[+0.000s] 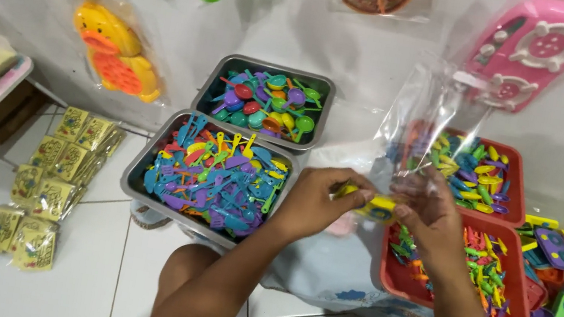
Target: The person sits on the floor and packs colorful plastic toys, including spoons, forks, and shovels, into clear plastic bags. They select items from several red and gray bins and place them into bags one by one.
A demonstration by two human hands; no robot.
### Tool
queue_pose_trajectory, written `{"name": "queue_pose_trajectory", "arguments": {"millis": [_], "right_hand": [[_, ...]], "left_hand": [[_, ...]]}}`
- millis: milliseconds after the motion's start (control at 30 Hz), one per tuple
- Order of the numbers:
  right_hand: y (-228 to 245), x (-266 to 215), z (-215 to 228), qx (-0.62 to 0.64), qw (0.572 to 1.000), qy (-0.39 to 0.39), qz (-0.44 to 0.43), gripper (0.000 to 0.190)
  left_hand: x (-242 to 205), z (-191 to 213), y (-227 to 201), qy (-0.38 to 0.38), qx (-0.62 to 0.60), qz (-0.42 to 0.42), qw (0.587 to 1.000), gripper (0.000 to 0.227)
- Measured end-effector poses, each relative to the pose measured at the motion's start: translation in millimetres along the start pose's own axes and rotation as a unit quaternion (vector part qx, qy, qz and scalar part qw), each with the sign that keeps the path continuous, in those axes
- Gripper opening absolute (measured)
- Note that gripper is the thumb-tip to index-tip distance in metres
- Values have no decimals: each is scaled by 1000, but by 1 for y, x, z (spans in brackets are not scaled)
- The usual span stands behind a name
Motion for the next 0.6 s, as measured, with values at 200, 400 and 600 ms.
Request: {"name": "queue_pose_trajectory", "arguments": {"millis": [200,400,600], "right_hand": [[-13,2,1,34,997,-68,25,23],[-2,0,3,33,998,-57,21,36],[-12,-1,-1,13,999,-51,12,35]], "left_hand": [[35,-8,3,12,-40,-6,999,24],[47,-3,7,-5,13,-24,1000,20],[35,2,18,-11,10,-23,1000,17]]}}
Point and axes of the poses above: each hand's wrist, its own x-axis towards the middle knuckle, its own z-axis out of the back of the hand, y = z × x, the point moved 5 cm from there along x, towards the middle knuckle, and after that the axes turned 4 degrees about -x, right-handed, at the moved point
